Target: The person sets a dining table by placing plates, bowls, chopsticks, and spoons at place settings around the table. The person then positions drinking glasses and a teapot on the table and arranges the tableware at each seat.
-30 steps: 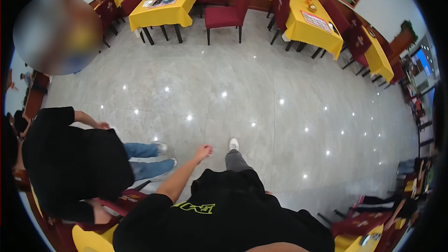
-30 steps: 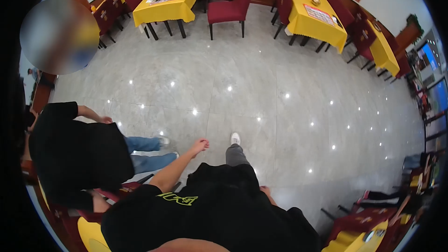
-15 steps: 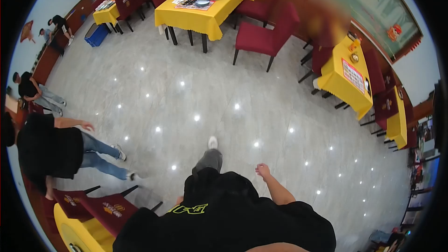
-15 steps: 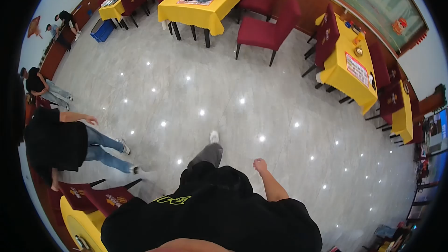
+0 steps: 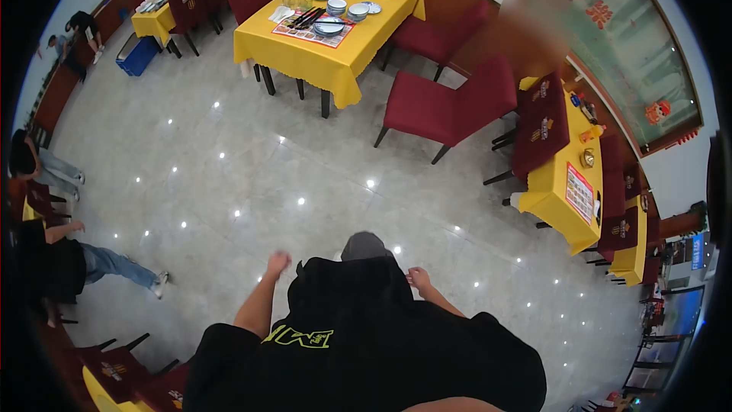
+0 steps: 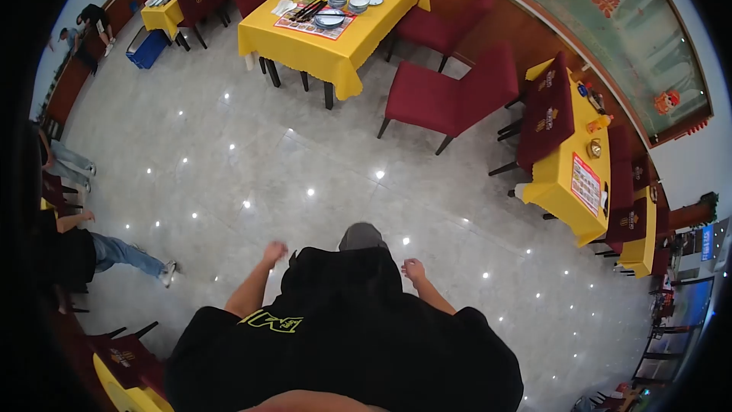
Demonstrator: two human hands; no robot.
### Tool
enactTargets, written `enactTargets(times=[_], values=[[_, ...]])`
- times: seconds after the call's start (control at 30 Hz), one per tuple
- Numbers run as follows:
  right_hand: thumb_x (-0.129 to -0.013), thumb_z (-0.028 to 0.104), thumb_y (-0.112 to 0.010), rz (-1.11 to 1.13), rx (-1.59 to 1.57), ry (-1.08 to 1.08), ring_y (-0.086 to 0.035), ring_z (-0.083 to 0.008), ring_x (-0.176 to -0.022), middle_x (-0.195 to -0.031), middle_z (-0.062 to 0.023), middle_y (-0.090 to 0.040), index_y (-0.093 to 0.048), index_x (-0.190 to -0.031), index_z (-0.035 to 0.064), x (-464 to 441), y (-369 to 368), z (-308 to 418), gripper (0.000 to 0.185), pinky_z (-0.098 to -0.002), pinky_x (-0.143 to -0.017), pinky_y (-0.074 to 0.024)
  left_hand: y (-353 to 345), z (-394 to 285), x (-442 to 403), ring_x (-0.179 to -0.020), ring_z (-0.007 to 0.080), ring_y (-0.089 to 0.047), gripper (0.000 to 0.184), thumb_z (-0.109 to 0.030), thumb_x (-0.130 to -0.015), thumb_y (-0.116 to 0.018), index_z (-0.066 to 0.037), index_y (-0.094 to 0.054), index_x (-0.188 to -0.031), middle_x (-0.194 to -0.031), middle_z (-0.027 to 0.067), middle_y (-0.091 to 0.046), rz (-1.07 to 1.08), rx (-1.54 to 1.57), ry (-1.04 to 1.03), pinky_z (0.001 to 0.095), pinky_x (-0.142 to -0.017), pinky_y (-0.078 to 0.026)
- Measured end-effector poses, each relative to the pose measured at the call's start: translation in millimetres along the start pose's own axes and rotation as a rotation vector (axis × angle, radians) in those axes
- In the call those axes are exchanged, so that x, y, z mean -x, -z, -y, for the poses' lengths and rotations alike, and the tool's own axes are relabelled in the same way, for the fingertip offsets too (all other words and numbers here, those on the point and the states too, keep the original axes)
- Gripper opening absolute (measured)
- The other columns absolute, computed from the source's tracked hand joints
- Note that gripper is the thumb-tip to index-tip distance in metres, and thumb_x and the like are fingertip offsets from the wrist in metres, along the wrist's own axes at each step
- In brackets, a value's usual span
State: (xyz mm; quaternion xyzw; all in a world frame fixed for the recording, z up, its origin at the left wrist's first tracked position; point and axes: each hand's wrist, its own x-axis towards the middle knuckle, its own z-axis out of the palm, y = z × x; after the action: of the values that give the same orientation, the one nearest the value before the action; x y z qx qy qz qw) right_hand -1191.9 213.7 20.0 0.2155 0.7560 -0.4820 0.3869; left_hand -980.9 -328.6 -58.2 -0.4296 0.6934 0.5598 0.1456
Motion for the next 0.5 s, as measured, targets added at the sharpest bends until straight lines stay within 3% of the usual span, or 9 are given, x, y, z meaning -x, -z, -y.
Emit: enactTargets(times=[0.03, 0.07, 0.1, 0.17, 0.23, 0.37, 0.4, 0.43, 0.5], values=[[-0.099, 0.023, -0.062, -0.01, 0.066, -0.038, -0.073, -0.0201, -0.085, -0.1, -0.0128, -0.076, -0.067, -0.121, 0.0053, -19, -2, 6, 0.028, -0.035, -0.07, -0.0589, 16, -79, -25, -0.079, 0.0203, -0.07, 0.029, -0.027, -0.099, -0.058, -0.003, -0.073, -0.105, -0.087, 0.0101, -0.075, -0.137, 0.201, -0.139, 0.0381, -0.07, -0.055], [-0.097, 0.029, -0.064, 0.105, 0.409, 0.323, -0.075, -0.0283, -0.087, -0.099, -0.016, -0.077, -0.072, -0.112, 0.0026, -61, 8, -23, 0.032, -0.0422, -0.072, -0.0602, 39, -149, -54, -0.087, 0.018, -0.07, 0.027, -0.026, -0.102, -0.057, -0.004, -0.069, -0.114, -0.098, 0.0094, -0.074, -0.159, 0.187, -0.195, 0.0324, -0.072, -0.054], [-0.093, 0.036, -0.066, 0.127, 1.123, 0.515, -0.075, -0.0388, -0.094, -0.103, -0.0202, -0.077, -0.076, -0.1, 0.0005, -72, 5, -2, 0.037, -0.05, -0.08, -0.0599, 58, -218, -68, -0.084, 0.0176, -0.07, 0.025, -0.022, -0.103, -0.058, -0.002, -0.07, -0.113, -0.094, 0.0083, -0.075, -0.222, 0.231, -0.287, 0.0318, -0.072, -0.054], [-0.096, 0.036, -0.063, 0.126, 0.789, 0.087, -0.073, -0.0371, -0.109, -0.113, -0.0194, -0.078, -0.081, -0.104, 0.0069, -158, -4, -36, 0.035, -0.0501, -0.096, -0.0558, 88, -325, -104, -0.084, 0.0158, -0.069, 0.023, -0.019, -0.103, -0.057, -0.002, -0.069, -0.113, -0.094, 0.0078, -0.074, -0.25, 0.31, -0.407, 0.0298, -0.072, -0.053], [-0.095, 0.036, -0.064, 0.176, 0.915, 0.183, -0.073, -0.0382, -0.108, -0.112, -0.0202, -0.077, -0.08, -0.102, 0.0062, -207, -16, 25, 0.034, -0.0507, -0.095, -0.0562, 105, -388, -133, -0.083, 0.0153, -0.069, 0.022, -0.018, -0.103, -0.057, -0.002, -0.069, -0.113, -0.094, 0.0075, -0.074, -0.278, 0.33, -0.421, 0.0294, -0.072, -0.053], [-0.091, 0.035, -0.066, 0.402, 1.39, 0.578, -0.073, -0.0426, -0.101, -0.107, -0.0235, -0.076, -0.078, -0.097, 0.0037, -305, -65, 145, 0.034, -0.0535, -0.091, -0.0576, 112, -399, -214, -0.081, 0.0156, -0.069, 0.022, -0.018, -0.102, -0.057, -0.003, -0.072, -0.106, -0.089, 0.0073, -0.075, -0.306, 0.23, -0.303, 0.0309, -0.072, -0.053], [-0.096, 0.047, -0.062, 0.132, 1.138, 0.377, -0.072, -0.0339, -0.114, -0.118, -0.0212, -0.075, -0.081, -0.101, 0.0069, -297, -66, 220, 0.045, -0.0503, -0.096, -0.0557, 106, -372, -230, -0.079, 0.0163, -0.069, 0.024, -0.02, -0.101, -0.056, -0.003, -0.073, -0.103, -0.087, 0.0081, -0.075, -0.3, 0.19, -0.219, 0.0323, -0.072, -0.053], [-0.096, 0.044, -0.061, 0.102, 0.965, 0.285, -0.074, -0.0314, -0.105, -0.107, -0.0185, -0.078, -0.08, -0.097, 0.0079, -347, -76, 251, 0.041, -0.0499, -0.088, -0.0576, 103, -323, -258, -0.075, 0.0197, -0.068, 0.03, -0.027, -0.098, -0.057, -0.002, -0.074, -0.098, -0.084, 0.0106, -0.075, -0.247, 0.037, -0.162, 0.0365, -0.07, -0.053], [-0.096, 0.038, -0.06, 0.241, 0.866, 0.716, -0.071, -0.0313, -0.074, -0.08, -0.0181, -0.074, -0.076, -0.083, 0.0053, -414, -89, 348, 0.038, -0.0497, -0.068, -0.0546, 97, -280, -251, -0.083, 0.0256, -0.072, 0.04, -0.036, -0.095, -0.058, 0.0, -0.075, -0.094, -0.091, 0.0158, -0.077, -0.06, -0.114, 0.144, 0.0418, -0.073, -0.054]])
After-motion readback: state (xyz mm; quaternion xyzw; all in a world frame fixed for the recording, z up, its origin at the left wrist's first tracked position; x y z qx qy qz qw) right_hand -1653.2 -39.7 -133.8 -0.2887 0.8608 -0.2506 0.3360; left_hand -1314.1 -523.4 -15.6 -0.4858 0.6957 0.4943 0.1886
